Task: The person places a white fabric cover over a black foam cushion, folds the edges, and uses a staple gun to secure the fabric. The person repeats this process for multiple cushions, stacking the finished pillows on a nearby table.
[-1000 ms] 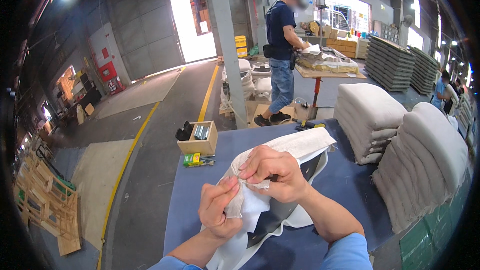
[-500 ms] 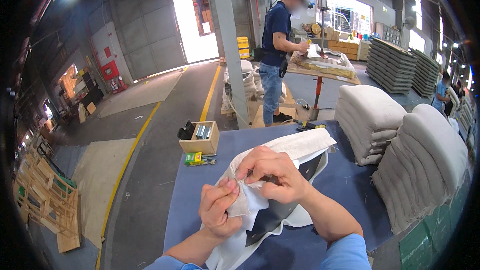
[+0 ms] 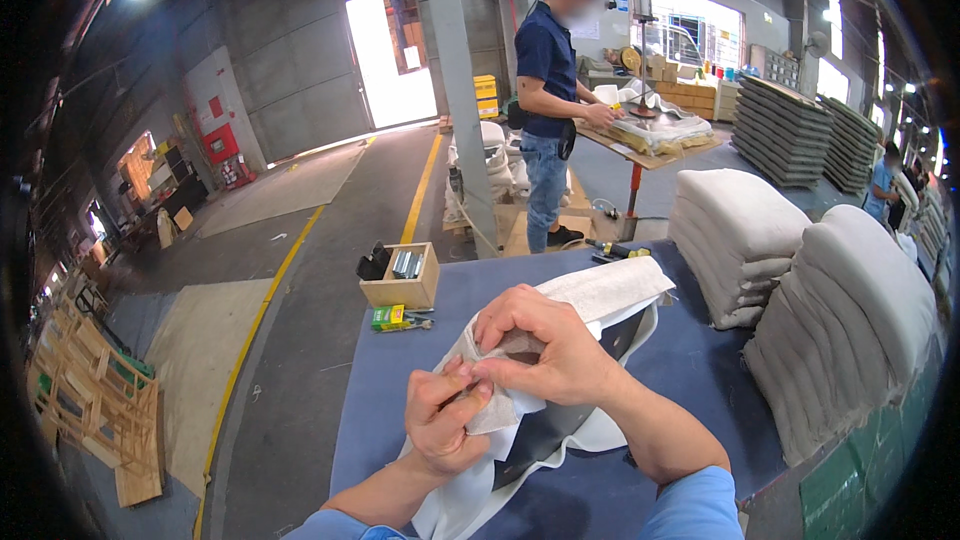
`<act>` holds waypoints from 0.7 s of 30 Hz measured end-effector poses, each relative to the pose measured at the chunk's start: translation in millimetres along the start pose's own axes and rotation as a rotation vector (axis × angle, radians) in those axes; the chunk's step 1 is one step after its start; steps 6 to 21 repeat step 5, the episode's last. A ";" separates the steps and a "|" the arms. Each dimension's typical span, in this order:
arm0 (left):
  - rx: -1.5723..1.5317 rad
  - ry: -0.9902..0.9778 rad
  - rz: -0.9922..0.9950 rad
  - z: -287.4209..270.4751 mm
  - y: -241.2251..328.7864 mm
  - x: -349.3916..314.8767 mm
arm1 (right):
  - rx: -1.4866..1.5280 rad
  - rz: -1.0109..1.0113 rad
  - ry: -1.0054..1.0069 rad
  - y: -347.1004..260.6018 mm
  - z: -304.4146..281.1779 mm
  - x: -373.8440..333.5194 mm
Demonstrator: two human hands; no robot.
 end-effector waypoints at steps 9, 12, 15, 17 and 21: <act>-0.107 0.004 -0.032 2.1 8.1 3.9 | -0.050 -0.030 -0.089 -2.1 -5.2 -4.9; -0.107 0.004 -0.032 2.1 8.1 3.9 | -0.050 -0.030 -0.089 -2.1 -5.2 -4.9; -0.107 0.004 -0.032 2.1 8.1 3.9 | -0.050 -0.030 -0.089 -2.1 -5.2 -4.9; -0.107 0.004 -0.032 2.1 8.1 3.9 | -0.050 -0.030 -0.089 -2.1 -5.2 -4.9; -0.107 0.004 -0.032 2.1 8.1 3.9 | -0.050 -0.030 -0.089 -2.1 -5.2 -4.9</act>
Point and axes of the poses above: each hand's wrist, its own x-axis towards the middle knuckle, its own z-axis out of the palm, y = z × x, the point moved 3 cm from there along x, towards the middle knuckle, and after that the axes turned 6 degrees about -z, right-handed, at the moved point
